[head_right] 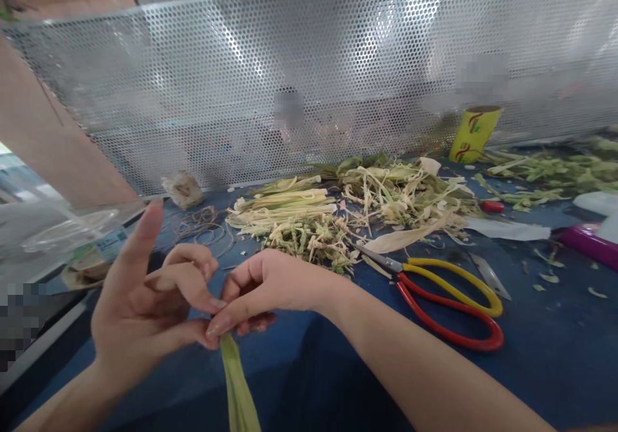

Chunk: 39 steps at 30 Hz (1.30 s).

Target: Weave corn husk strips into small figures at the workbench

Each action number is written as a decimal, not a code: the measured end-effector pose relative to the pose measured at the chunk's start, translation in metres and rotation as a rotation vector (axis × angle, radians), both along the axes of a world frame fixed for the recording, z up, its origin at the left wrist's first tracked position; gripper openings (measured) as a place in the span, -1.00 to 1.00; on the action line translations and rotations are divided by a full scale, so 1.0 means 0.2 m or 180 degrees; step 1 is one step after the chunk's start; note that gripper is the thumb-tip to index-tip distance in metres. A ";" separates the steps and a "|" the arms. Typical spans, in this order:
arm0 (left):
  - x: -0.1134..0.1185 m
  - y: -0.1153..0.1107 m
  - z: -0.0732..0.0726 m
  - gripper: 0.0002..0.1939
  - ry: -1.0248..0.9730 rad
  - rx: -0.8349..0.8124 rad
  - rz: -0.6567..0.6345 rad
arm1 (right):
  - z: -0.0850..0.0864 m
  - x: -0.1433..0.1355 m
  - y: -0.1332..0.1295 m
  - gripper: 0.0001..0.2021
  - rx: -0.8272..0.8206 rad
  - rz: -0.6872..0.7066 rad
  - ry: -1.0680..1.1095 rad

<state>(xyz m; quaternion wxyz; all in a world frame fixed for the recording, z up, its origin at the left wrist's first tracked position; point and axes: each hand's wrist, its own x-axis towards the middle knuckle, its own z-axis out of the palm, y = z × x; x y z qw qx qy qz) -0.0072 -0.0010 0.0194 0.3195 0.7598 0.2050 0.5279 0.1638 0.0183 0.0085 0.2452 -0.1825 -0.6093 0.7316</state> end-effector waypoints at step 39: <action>0.03 -0.01 -0.04 -0.92 0.0335 -0.0987 0.1296 | -0.06 -0.06 0.03 -0.77 -0.0280 -0.1297 0.1016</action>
